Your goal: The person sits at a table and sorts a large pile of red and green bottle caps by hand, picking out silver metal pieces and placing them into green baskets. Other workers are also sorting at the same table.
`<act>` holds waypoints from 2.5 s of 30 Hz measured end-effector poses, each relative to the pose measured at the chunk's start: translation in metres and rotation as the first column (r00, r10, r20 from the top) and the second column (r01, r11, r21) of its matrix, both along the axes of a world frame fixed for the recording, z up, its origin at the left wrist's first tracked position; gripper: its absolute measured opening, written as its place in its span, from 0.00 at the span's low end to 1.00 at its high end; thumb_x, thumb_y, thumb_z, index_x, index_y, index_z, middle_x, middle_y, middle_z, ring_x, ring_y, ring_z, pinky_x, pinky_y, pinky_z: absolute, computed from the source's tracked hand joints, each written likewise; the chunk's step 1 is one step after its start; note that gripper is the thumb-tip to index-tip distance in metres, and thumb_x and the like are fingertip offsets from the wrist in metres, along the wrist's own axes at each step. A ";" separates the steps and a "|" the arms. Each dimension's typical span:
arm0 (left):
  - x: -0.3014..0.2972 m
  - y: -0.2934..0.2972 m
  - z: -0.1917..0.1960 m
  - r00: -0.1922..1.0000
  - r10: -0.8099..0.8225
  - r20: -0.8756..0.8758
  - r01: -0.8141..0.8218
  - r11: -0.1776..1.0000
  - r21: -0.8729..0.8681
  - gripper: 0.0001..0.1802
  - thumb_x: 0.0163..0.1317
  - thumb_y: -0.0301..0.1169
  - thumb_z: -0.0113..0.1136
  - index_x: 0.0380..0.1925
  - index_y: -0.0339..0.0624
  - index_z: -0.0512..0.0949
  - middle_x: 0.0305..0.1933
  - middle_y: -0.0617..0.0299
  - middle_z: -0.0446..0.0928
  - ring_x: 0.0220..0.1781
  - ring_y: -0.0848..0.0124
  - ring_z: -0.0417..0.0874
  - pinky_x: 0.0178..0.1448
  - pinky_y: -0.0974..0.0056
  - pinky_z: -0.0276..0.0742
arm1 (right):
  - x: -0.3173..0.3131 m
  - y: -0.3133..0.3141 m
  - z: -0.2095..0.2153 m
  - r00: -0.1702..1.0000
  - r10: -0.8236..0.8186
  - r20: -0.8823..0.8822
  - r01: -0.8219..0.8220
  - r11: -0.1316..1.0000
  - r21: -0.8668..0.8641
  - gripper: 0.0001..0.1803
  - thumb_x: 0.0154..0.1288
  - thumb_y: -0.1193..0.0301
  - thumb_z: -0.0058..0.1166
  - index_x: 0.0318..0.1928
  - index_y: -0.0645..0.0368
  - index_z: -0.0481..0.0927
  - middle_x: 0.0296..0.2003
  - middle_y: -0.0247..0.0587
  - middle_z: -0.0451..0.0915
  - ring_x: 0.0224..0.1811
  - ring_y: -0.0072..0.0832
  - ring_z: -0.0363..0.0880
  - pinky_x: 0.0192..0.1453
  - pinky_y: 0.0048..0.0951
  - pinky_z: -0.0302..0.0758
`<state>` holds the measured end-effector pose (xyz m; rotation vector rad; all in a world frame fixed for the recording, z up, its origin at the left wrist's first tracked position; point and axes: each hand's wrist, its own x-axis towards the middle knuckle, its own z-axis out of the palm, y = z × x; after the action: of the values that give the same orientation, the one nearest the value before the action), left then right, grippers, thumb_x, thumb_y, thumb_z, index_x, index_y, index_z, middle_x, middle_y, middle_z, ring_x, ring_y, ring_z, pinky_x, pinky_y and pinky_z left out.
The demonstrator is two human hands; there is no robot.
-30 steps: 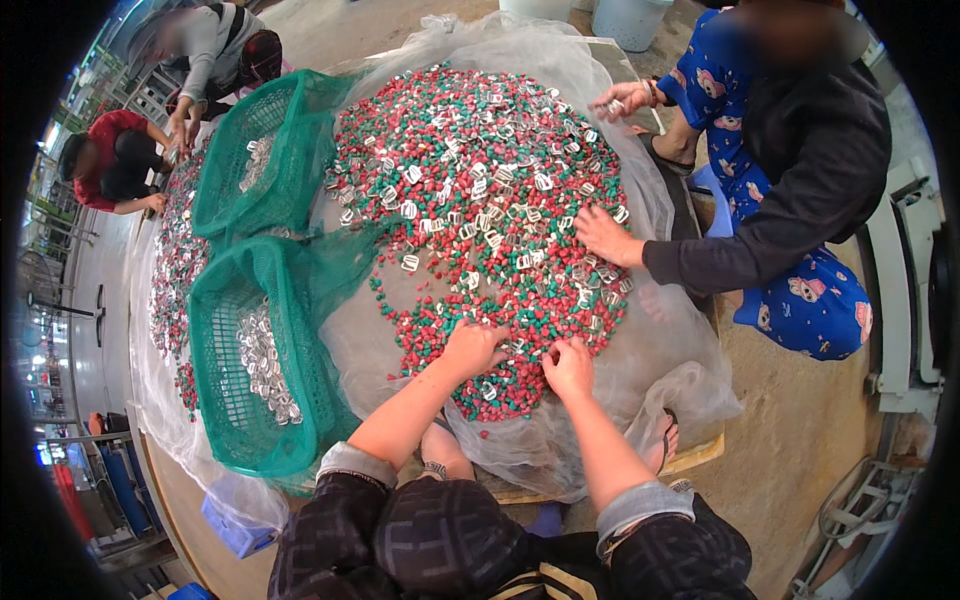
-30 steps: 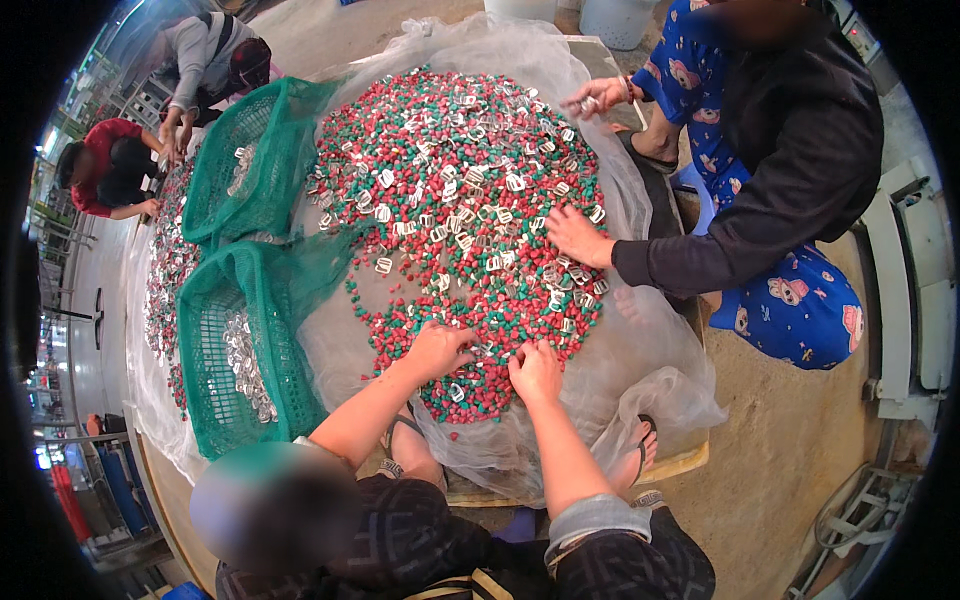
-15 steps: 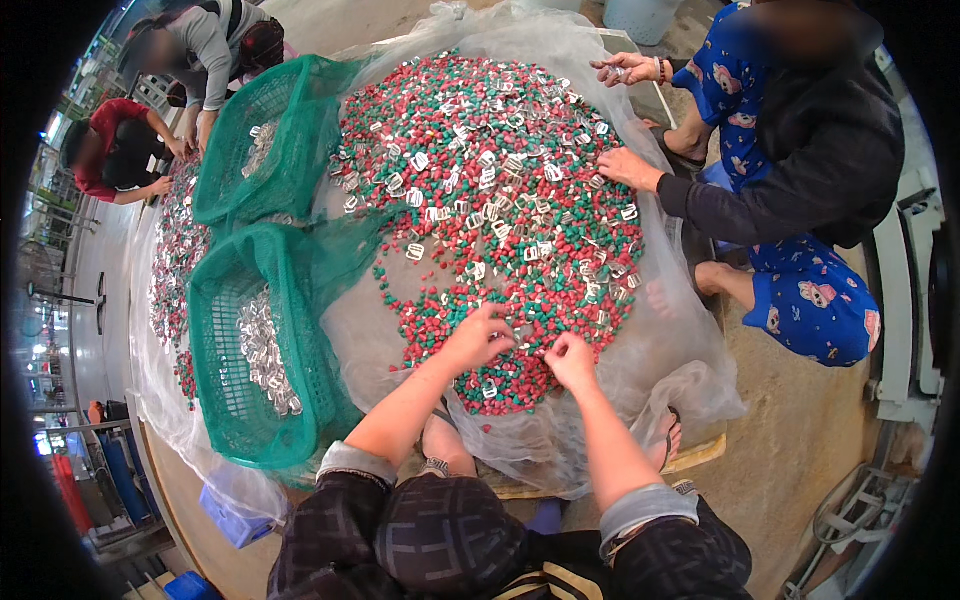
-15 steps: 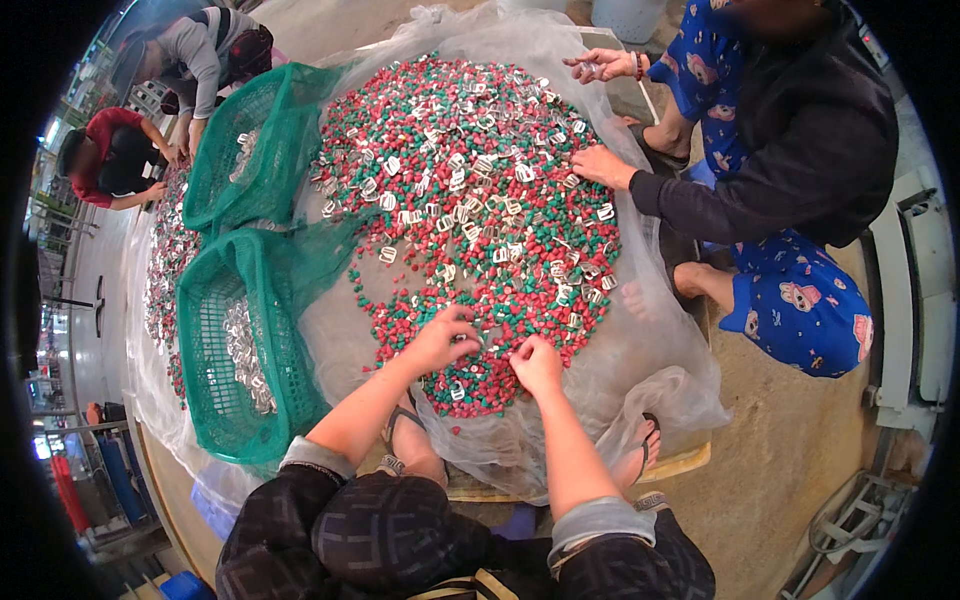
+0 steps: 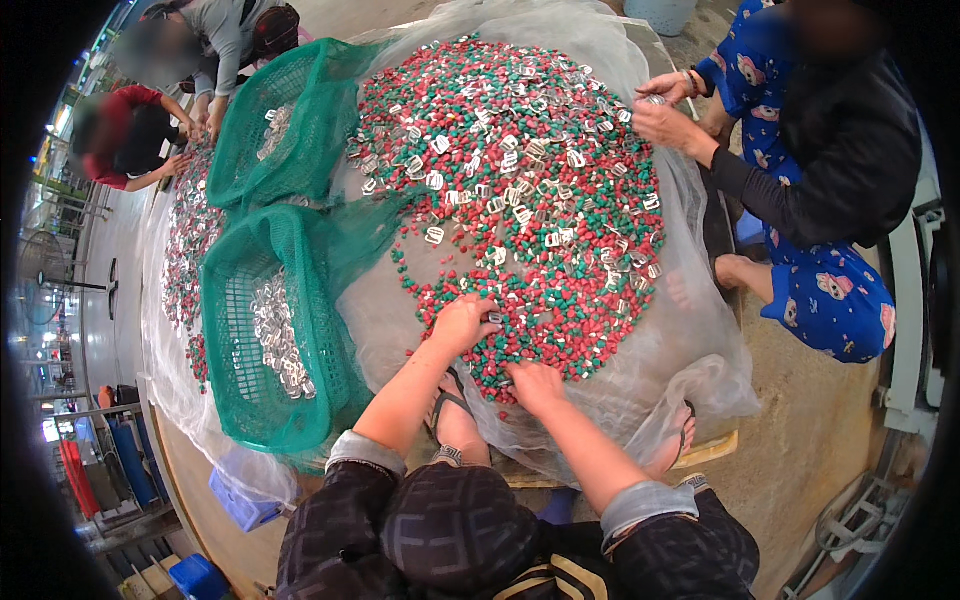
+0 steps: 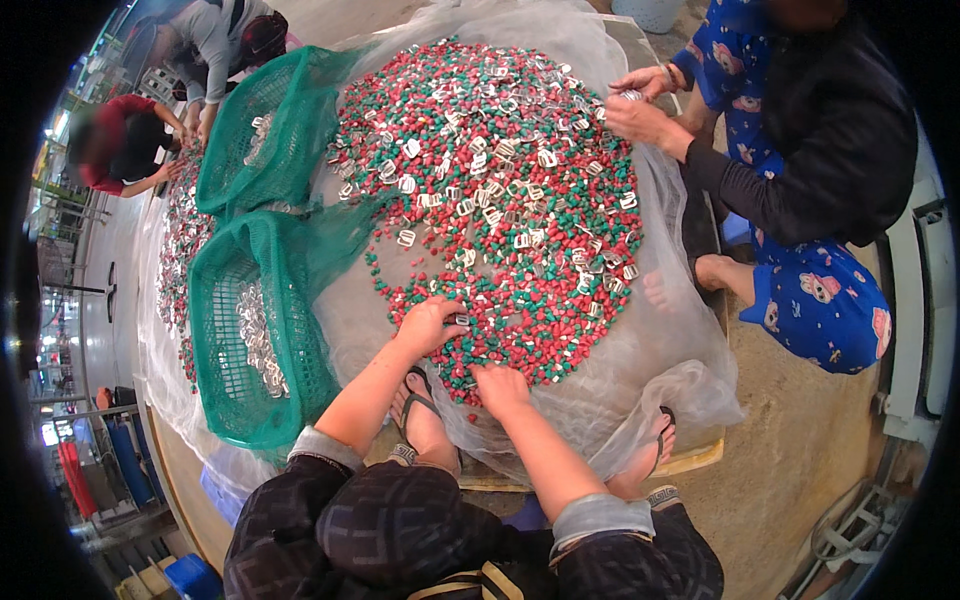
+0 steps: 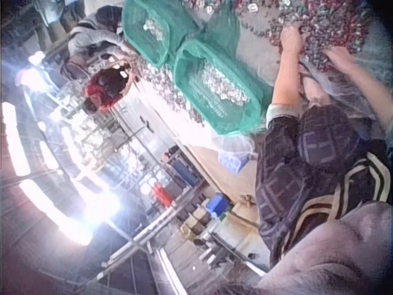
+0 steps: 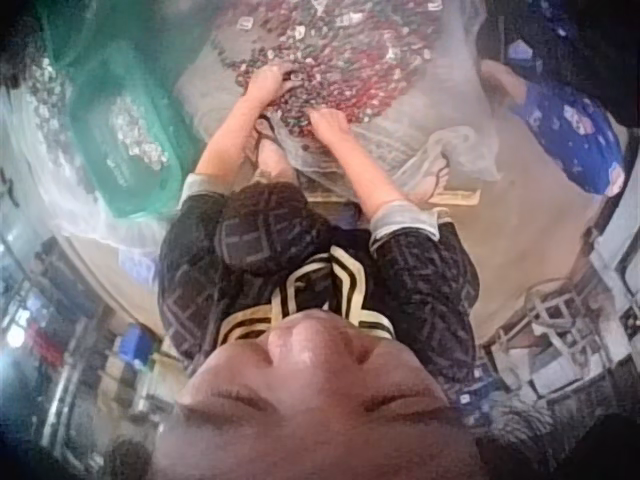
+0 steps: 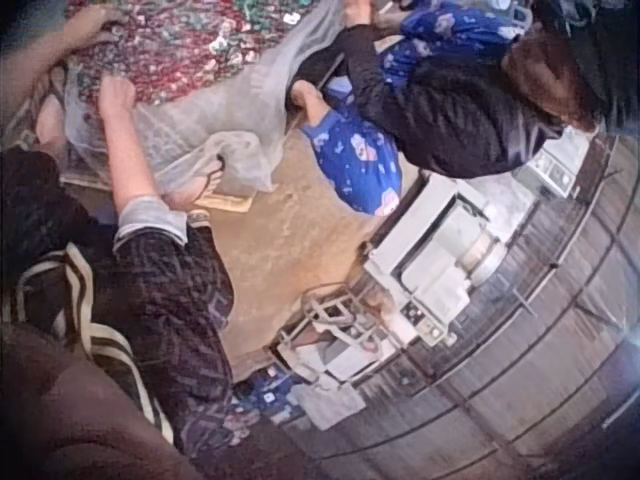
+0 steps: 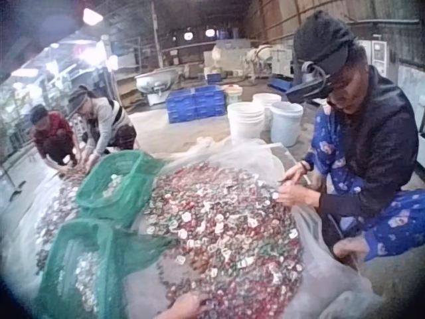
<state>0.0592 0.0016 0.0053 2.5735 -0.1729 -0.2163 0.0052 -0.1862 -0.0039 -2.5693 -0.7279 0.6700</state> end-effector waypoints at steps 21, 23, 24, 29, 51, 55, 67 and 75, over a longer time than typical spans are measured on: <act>-0.069 0.002 0.010 0.881 0.344 -0.323 -0.150 0.854 0.499 0.30 0.33 0.50 0.72 0.35 0.44 0.76 0.33 0.59 0.78 0.37 0.60 0.81 0.42 0.58 0.77 | 0.059 -0.052 0.000 0.242 -0.263 -0.934 0.949 0.263 0.172 0.08 0.46 0.80 0.44 0.19 0.55 0.63 0.22 0.41 0.76 0.16 0.21 0.69 0.16 0.21 0.64; -0.075 0.002 0.007 0.910 0.309 -0.275 -0.149 0.864 0.480 0.31 0.33 0.48 0.73 0.37 0.44 0.75 0.34 0.59 0.77 0.39 0.59 0.81 0.43 0.58 0.77 | 0.058 -0.052 -0.002 0.247 -0.280 -0.928 0.948 0.266 0.173 0.09 0.45 0.82 0.44 0.19 0.54 0.62 0.21 0.41 0.75 0.14 0.20 0.67 0.15 0.20 0.62; -0.079 0.001 0.005 0.929 0.272 -0.250 -0.138 0.884 0.446 0.31 0.32 0.47 0.73 0.37 0.44 0.75 0.35 0.59 0.77 0.40 0.59 0.80 0.44 0.58 0.76 | 0.058 -0.051 -0.002 0.250 -0.290 -0.924 0.948 0.267 0.173 0.09 0.45 0.82 0.43 0.19 0.54 0.61 0.21 0.41 0.75 0.13 0.19 0.66 0.14 0.20 0.61; -0.082 0.009 0.000 0.929 0.241 -0.280 -0.161 0.946 0.281 0.22 0.35 0.38 0.72 0.33 0.45 0.77 0.35 0.57 0.76 0.41 0.59 0.79 0.43 0.59 0.76 | 0.052 -0.036 0.003 0.233 -0.272 -0.934 0.960 0.215 0.177 0.07 0.49 0.81 0.45 0.22 0.55 0.66 0.19 0.36 0.73 0.12 0.16 0.61 0.13 0.19 0.54; -0.046 0.019 0.029 0.763 0.160 -0.627 -0.575 0.612 -0.544 0.11 0.51 0.35 0.66 0.27 0.39 0.80 0.29 0.66 0.79 0.30 0.80 0.77 0.34 0.73 0.72 | 0.036 -0.008 0.013 0.407 -0.134 -0.903 0.696 0.686 0.212 0.13 0.63 0.65 0.50 0.42 0.60 0.77 0.22 0.33 0.76 0.12 0.13 0.64 0.15 0.17 0.60; -0.046 0.028 0.020 0.900 0.205 -0.386 -0.406 0.719 -0.564 0.09 0.50 0.31 0.67 0.29 0.38 0.82 0.31 0.64 0.78 0.31 0.78 0.78 0.30 0.74 0.73 | 0.040 -0.005 0.023 0.235 -0.086 -0.968 0.764 0.632 0.130 0.20 0.67 0.60 0.43 0.48 0.63 0.73 0.30 0.43 0.80 0.17 0.20 0.74 0.20 0.21 0.73; -0.036 -0.010 0.064 0.973 0.017 -0.232 -0.160 0.770 -0.618 0.08 0.50 0.27 0.65 0.32 0.38 0.81 0.34 0.62 0.76 0.41 0.73 0.75 0.45 0.67 0.71 | 0.040 0.000 0.025 -0.166 0.377 -0.911 0.961 0.271 -0.063 0.35 0.65 0.43 0.31 0.53 0.64 0.69 0.43 0.49 0.77 0.45 0.42 0.78 0.48 0.44 0.76; -0.028 -0.017 0.080 0.896 0.024 -0.444 -0.391 0.519 -0.760 0.13 0.57 0.21 0.53 0.44 0.37 0.75 0.43 0.62 0.78 0.46 0.70 0.78 0.52 0.65 0.73 | 0.038 -0.009 0.022 -0.156 0.318 -0.935 0.979 0.177 -0.104 0.23 0.64 0.60 0.38 0.51 0.65 0.69 0.40 0.51 0.78 0.41 0.46 0.79 0.47 0.48 0.76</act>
<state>0.0317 -0.0152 0.0850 1.5000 0.1705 -0.4201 0.0435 -0.1951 0.0177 -0.4948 0.5668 1.0360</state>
